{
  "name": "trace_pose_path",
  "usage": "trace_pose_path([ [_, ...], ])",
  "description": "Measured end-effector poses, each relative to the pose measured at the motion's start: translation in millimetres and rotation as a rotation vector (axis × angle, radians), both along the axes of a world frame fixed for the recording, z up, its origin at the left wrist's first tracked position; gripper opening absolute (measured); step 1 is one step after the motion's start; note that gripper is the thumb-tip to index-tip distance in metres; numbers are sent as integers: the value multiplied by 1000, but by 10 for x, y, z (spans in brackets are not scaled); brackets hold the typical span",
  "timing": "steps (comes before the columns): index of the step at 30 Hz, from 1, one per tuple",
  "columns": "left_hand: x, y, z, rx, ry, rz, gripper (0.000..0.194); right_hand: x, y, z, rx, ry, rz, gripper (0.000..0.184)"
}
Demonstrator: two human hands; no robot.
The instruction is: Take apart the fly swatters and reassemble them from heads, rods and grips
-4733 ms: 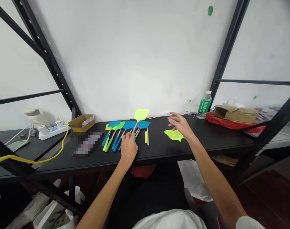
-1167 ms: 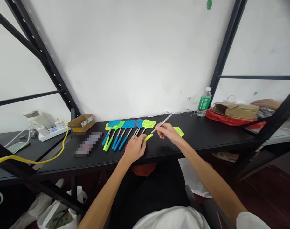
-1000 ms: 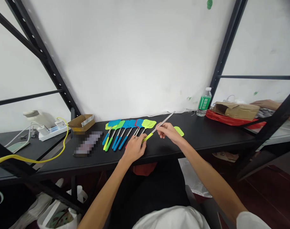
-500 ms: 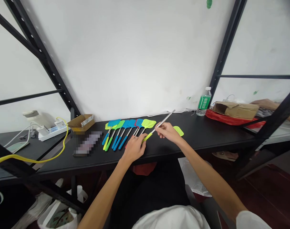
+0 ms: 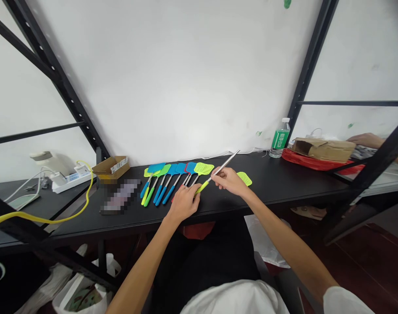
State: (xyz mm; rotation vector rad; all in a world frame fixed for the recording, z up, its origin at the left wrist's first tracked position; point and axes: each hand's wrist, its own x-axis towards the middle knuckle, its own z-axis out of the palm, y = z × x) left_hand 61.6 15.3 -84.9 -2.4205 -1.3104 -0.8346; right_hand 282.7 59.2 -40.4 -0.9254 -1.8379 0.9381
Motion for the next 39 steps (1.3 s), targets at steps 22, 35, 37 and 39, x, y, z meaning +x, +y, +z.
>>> trace_pose_path([
  [22,-11,-14,4,-95,-200,-9,29,-2,26,-57,1,-65,90,33],
  [35,-13,-13,1,-122,-115,-21,26,-51,-9,-8,58,242,111,45],
  [37,-13,-15,3,-120,-94,-9,26,-45,4,-15,64,286,81,43],
  [39,-13,-16,3,-119,-88,-1,26,-42,15,-23,63,305,51,42],
])
